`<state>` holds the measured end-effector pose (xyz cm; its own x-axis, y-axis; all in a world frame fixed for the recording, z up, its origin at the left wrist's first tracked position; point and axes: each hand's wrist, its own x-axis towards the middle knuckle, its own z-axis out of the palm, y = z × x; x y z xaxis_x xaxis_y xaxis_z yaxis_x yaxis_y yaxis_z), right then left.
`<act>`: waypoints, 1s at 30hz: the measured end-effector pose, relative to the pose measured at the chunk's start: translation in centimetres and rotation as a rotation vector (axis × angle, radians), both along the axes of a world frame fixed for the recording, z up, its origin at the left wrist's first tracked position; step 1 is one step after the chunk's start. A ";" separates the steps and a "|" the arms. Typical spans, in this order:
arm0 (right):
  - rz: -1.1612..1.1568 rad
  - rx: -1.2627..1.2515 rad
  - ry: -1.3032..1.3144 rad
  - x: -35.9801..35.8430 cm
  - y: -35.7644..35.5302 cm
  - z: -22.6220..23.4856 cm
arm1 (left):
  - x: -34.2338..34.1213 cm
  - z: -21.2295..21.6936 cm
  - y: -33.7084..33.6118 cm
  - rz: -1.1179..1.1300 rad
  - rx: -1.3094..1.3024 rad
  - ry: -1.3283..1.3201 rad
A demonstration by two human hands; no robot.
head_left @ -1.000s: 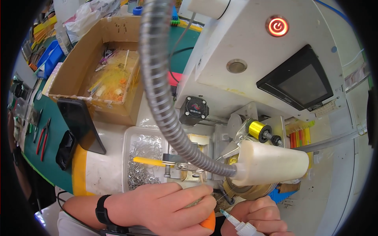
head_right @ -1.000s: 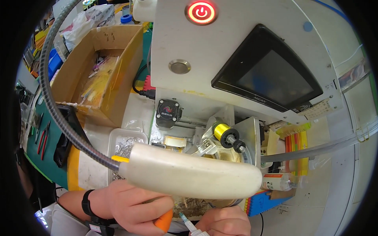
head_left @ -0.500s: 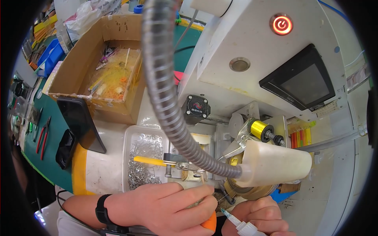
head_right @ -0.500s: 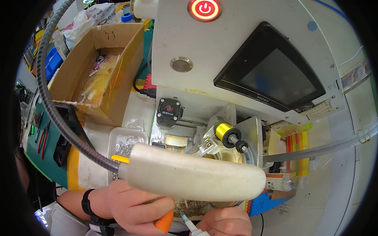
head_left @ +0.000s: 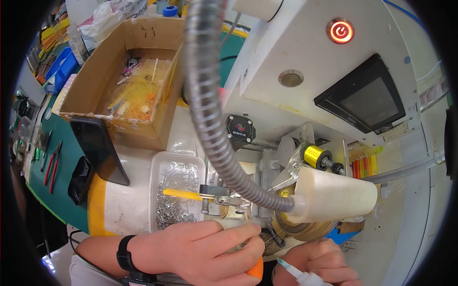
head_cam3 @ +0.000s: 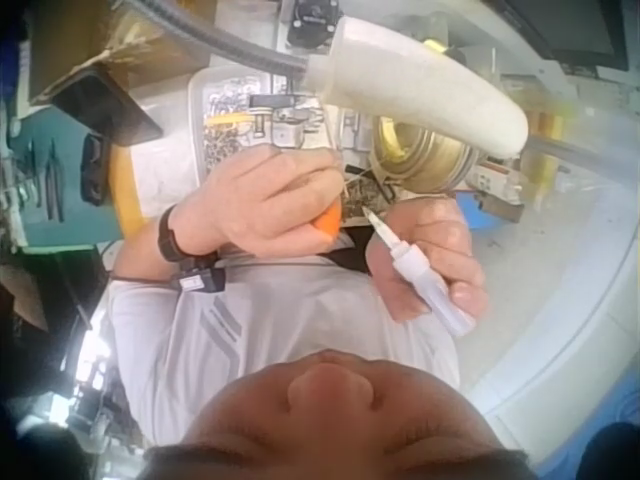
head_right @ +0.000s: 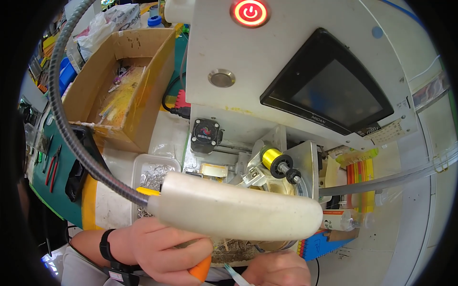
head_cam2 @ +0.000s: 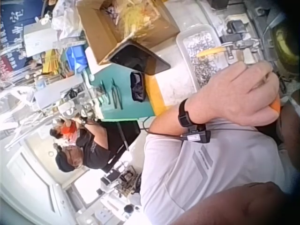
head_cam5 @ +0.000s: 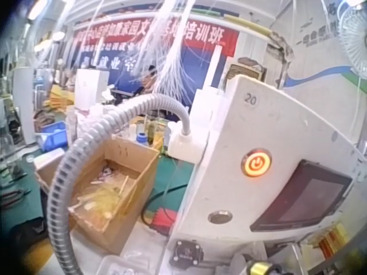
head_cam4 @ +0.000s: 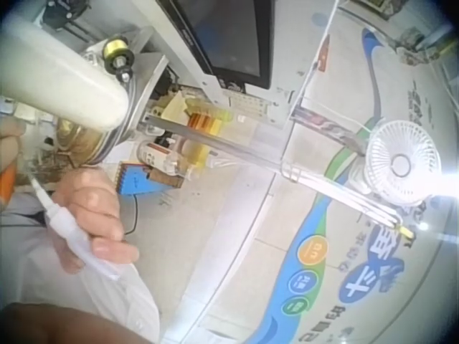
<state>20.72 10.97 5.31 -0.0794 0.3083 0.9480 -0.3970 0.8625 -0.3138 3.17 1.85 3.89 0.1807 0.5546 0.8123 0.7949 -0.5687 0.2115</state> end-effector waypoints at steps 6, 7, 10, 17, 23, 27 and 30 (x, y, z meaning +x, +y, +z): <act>0.007 -0.196 0.312 2.3 2.6 3.1 | 0.0 0.2 0.0 0.027 0.000 0.023; -0.125 -0.235 0.452 1.8 3.4 4.0 | 0.1 0.3 0.2 0.027 0.007 0.016; -0.059 -0.260 0.303 9.2 6.4 4.0 | -1.2 0.7 0.2 -0.093 -0.063 0.180; -0.619 -0.501 0.482 18.0 12.4 6.5 | 0.3 -0.7 -0.1 -0.055 -0.067 0.108; -0.792 -0.713 0.113 23.6 15.0 7.0 | 1.2 -0.6 0.5 -0.052 -0.050 0.059; -0.791 -0.659 0.035 23.0 14.2 7.1 | 1.5 -0.4 0.9 -0.055 -0.034 0.042; -0.831 -0.636 -0.143 21.6 14.5 6.0 | 1.2 -0.5 0.9 -0.044 -0.021 0.078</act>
<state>42.30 25.44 11.32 0.2866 0.7536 0.5915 0.3198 0.5068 -0.8006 4.34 2.70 3.43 0.2674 0.5613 0.7832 0.7840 -0.5993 0.1618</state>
